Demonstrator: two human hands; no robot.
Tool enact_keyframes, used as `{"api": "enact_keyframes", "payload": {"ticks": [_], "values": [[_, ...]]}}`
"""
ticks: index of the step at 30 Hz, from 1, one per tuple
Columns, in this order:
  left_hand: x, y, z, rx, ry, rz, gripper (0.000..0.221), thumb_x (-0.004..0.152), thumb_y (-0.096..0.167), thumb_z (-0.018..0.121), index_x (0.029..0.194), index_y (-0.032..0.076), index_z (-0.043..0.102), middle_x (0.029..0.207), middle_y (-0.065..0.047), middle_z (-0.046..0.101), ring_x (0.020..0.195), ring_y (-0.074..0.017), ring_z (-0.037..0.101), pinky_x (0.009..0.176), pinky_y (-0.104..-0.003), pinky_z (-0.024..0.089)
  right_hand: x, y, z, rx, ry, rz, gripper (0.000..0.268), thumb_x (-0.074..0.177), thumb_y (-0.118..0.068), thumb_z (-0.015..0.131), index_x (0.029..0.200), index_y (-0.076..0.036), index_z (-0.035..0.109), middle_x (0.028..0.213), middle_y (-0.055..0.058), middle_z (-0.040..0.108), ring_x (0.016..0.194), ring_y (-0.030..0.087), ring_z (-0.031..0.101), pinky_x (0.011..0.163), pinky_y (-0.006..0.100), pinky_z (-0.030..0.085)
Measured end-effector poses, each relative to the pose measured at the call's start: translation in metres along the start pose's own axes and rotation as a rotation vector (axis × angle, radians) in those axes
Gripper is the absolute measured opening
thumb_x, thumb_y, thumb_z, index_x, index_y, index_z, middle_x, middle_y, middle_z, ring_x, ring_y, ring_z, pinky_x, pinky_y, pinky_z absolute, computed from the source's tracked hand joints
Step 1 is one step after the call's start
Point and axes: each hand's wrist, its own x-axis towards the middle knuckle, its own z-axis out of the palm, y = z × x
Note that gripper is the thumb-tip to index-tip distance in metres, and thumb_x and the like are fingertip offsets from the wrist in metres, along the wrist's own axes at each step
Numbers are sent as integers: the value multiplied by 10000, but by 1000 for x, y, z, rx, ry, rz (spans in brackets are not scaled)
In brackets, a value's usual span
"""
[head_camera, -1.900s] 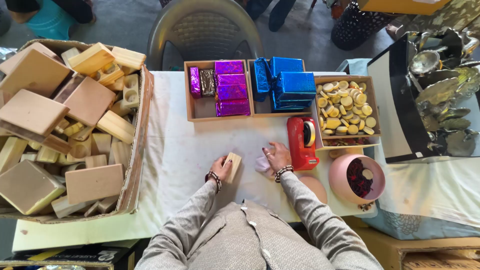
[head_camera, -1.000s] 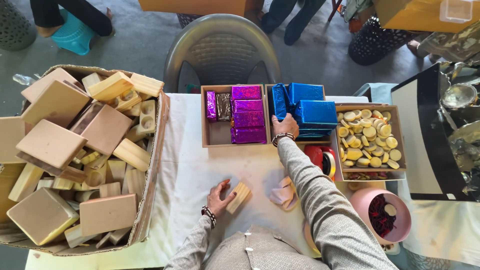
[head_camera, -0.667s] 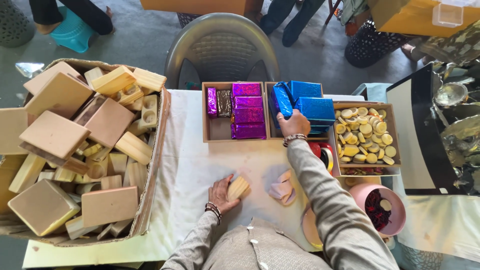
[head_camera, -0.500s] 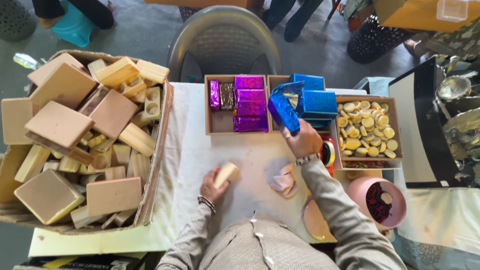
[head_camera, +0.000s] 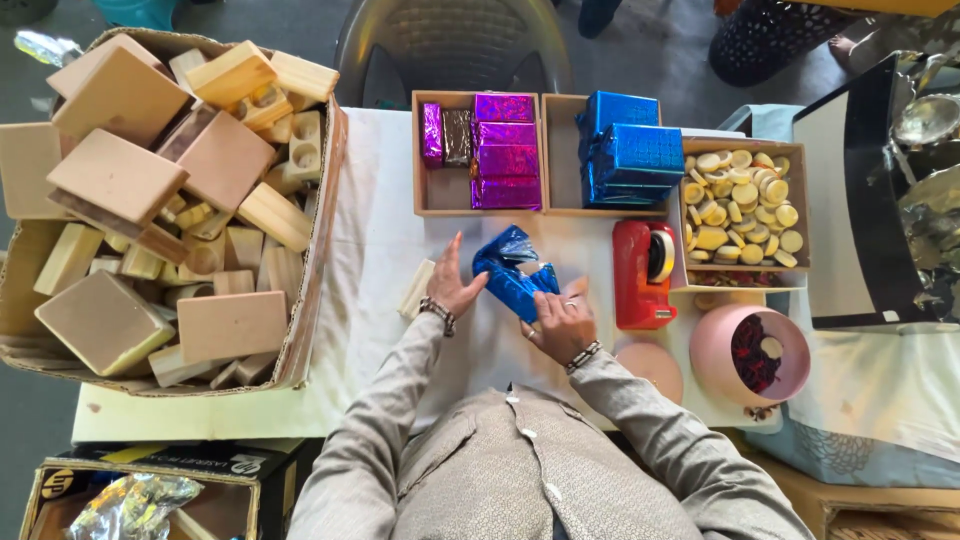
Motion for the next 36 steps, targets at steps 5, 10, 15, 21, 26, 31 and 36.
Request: {"api": "enact_keyframes", "payload": {"ticks": [5, 10, 15, 21, 26, 31, 36], "values": [[6, 13, 9, -33, -156, -154, 778, 798, 219, 751, 1477, 45, 414, 1300, -176, 633, 1192, -372, 597, 1027, -452, 467, -5, -28, 7, -7, -65, -14, 606, 791, -508, 779, 1153, -41, 645, 1006, 103, 704, 866, 251, 700, 751, 456, 523], [-33, -18, 27, 79, -226, 54, 371, 862, 130, 700, 1230, 170, 728, 1259, -101, 713, 1287, -303, 626, 1125, -425, 480, -18, -49, 23, 58, -96, -61, 618, 731, -520, 804, 1126, -83, 617, 985, 90, 638, 897, 270, 652, 862, 496, 512], [-70, 0, 9, 310, -332, 233, 408, 836, 124, 658, 1241, 145, 704, 1354, -96, 661, 1395, -268, 523, 1219, -575, 255, -31, -60, 38, 117, -99, -135, 546, 711, -456, 806, 1106, -125, 625, 1086, 96, 646, 947, 270, 635, 883, 476, 513], [-102, 9, 7, 384, -389, 229, 610, 909, 272, 621, 1472, 62, 518, 1578, -162, 440, 1503, -297, 345, 1247, -550, 166, -35, -30, 43, 504, -3, 181, 164, 981, -247, 732, 1106, -157, 676, 1114, 27, 721, 896, 189, 717, 768, 322, 570], [-112, 1, 15, 361, -379, 220, 691, 923, 333, 634, 1528, 50, 458, 1622, -192, 373, 1535, -329, 289, 1256, -518, 178, 6, 2, 56, 629, -101, 523, 358, 896, -221, 746, 1219, -86, 676, 1075, 98, 720, 799, 210, 706, 720, 353, 556], [-112, 24, 6, 415, -322, 206, 652, 920, 354, 669, 1486, 72, 508, 1552, -178, 445, 1491, -342, 361, 1240, -518, 221, 17, 22, 126, 653, -187, 666, 357, 950, -294, 823, 1205, -60, 731, 1069, 110, 756, 937, 198, 718, 820, 330, 549], [-104, 39, -3, 174, -236, 36, 500, 868, 139, 661, 1365, 96, 621, 1333, -145, 593, 1290, -343, 546, 1114, -482, 415, 33, 9, 113, 1031, -440, 962, 299, 868, -193, 778, 1108, -14, 770, 961, 66, 789, 839, 108, 712, 767, 263, 565]]}}
